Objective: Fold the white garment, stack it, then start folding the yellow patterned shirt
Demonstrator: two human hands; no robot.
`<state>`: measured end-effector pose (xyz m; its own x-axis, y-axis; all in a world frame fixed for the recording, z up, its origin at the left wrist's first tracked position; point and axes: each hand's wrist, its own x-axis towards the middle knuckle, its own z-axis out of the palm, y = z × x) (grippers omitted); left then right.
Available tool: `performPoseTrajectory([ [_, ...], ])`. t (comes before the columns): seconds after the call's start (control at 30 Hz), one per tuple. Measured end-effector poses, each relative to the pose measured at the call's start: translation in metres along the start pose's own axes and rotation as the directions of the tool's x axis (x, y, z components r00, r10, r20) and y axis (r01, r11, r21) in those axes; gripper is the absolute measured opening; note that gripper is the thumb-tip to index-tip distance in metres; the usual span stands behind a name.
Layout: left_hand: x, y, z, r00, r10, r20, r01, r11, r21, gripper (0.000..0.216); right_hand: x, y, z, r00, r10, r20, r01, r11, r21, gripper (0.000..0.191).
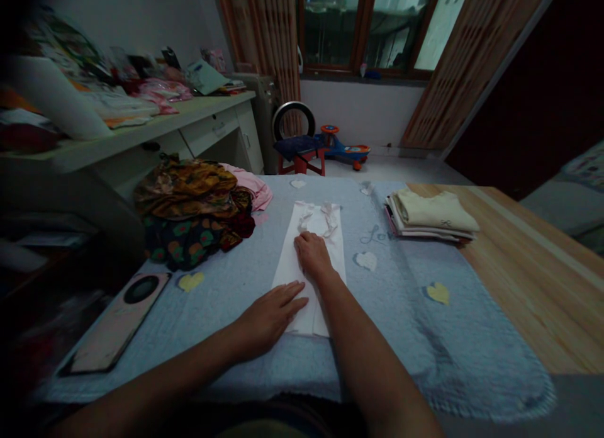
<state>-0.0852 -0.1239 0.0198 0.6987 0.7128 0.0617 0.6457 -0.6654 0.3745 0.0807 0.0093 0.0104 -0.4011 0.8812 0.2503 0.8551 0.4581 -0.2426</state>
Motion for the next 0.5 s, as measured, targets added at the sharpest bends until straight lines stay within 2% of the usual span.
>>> performPoseTrajectory([
  [0.17,-0.005,-0.002,-0.015,0.998,0.06,-0.003,-0.059,0.969,-0.24,0.042,0.003,-0.002,-0.003,0.998,0.016,0.055,-0.015,1.0,-0.009,0.03],
  [0.27,0.001,-0.008,-0.023,0.996,-0.003,-0.092,-0.032,0.925,-0.378,0.037,-0.005,-0.011,-0.009,0.994,-0.022,0.11,0.024,0.999,-0.021,0.03],
  [0.33,0.006,-0.013,-0.026,0.981,-0.09,-0.174,0.019,0.928,-0.371,0.031,-0.016,-0.018,-0.013,0.991,-0.056,0.121,0.06,0.998,-0.032,0.034],
  [0.4,0.011,-0.019,-0.028,0.966,-0.135,-0.221,0.065,0.953,-0.296,0.025,-0.031,-0.025,-0.015,0.986,-0.078,0.149,0.085,0.996,-0.039,0.04],
  [0.5,0.013,-0.027,-0.028,0.976,-0.107,-0.191,0.078,0.985,-0.154,0.018,-0.055,-0.031,-0.018,0.976,-0.113,0.186,0.119,0.993,-0.021,0.045],
])
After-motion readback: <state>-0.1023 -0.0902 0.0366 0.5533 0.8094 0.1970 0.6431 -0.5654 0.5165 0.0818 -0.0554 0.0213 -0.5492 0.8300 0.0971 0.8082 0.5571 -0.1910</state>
